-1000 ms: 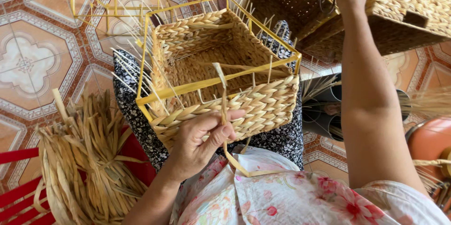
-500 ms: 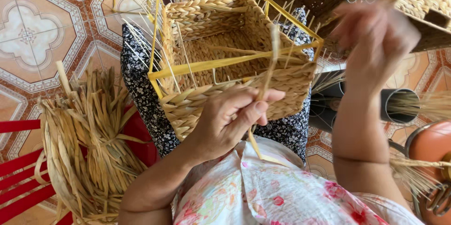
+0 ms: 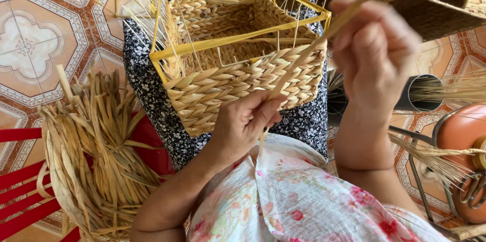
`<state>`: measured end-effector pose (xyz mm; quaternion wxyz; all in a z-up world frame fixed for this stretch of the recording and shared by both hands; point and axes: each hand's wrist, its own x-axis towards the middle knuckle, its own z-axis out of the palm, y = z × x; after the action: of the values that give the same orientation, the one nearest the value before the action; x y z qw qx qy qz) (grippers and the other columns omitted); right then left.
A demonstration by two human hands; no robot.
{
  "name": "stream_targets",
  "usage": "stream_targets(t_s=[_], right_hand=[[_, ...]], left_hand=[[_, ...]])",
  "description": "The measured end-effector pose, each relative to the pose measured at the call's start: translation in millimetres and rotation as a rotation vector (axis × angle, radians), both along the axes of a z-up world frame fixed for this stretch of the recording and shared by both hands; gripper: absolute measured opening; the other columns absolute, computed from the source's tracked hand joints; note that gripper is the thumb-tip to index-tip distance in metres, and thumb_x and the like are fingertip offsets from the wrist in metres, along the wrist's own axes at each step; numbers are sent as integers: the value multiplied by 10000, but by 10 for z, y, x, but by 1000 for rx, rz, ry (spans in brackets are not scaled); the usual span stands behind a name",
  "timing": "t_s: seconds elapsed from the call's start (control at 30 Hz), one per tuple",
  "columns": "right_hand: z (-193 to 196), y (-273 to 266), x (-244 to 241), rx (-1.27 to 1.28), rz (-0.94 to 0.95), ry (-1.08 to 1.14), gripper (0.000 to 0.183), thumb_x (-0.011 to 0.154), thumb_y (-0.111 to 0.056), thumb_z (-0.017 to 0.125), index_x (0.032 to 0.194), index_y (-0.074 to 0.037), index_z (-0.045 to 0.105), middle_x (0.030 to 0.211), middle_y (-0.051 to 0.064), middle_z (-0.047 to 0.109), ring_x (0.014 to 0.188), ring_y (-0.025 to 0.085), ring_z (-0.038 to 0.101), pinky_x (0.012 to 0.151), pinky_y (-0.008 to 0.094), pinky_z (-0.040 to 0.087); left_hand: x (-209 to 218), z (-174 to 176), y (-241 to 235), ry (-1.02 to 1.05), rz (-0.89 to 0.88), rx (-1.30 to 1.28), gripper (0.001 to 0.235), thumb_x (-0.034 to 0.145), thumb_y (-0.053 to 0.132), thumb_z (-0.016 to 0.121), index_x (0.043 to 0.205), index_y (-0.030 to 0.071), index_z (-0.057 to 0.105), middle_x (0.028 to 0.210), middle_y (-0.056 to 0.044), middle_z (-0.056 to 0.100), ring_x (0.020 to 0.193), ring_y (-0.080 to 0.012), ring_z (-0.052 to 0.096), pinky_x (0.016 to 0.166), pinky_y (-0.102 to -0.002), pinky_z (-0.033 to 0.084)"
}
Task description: The person weaves a rectangular basket by hand, interlacing dried palm leaves through a yellow frame held between their legs. They repeatedly pull strands through the weave, tighten them, and trim excess material with scissors.
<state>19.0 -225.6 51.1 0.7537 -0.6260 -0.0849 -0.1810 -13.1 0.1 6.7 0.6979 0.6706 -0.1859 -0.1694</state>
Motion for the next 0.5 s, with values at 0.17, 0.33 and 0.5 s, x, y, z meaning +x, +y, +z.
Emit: stream_targets(t_s=[0.17, 0.33, 0.5], right_hand=[[-299, 427, -359, -280, 197, 124, 243, 994, -159, 709, 1074, 70, 711, 949, 86, 706, 872, 110, 646, 787, 265, 539], [-633, 367, -372, 284, 198, 349, 218, 1018, -113, 717, 1066, 97, 749, 776, 1, 635, 659, 41, 475, 601, 200, 379], [-725, 275, -339, 457, 134, 301, 159, 999, -77, 713, 1004, 80, 742, 762, 24, 636, 576, 32, 357, 527, 194, 267]], left_hand=[[20, 134, 45, -70, 68, 72, 186, 1059, 190, 615, 1032, 50, 733, 681, -20, 697, 602, -82, 699, 511, -263, 543], [-2, 158, 62, -280, 47, 281, 185, 1045, 173, 619, 954, 71, 743, 600, -46, 653, 514, -151, 670, 486, -319, 502], [-138, 82, 91, -374, 54, 264, 166, 1035, 172, 638, 952, 52, 718, 765, -98, 740, 644, -218, 749, 536, -338, 556]])
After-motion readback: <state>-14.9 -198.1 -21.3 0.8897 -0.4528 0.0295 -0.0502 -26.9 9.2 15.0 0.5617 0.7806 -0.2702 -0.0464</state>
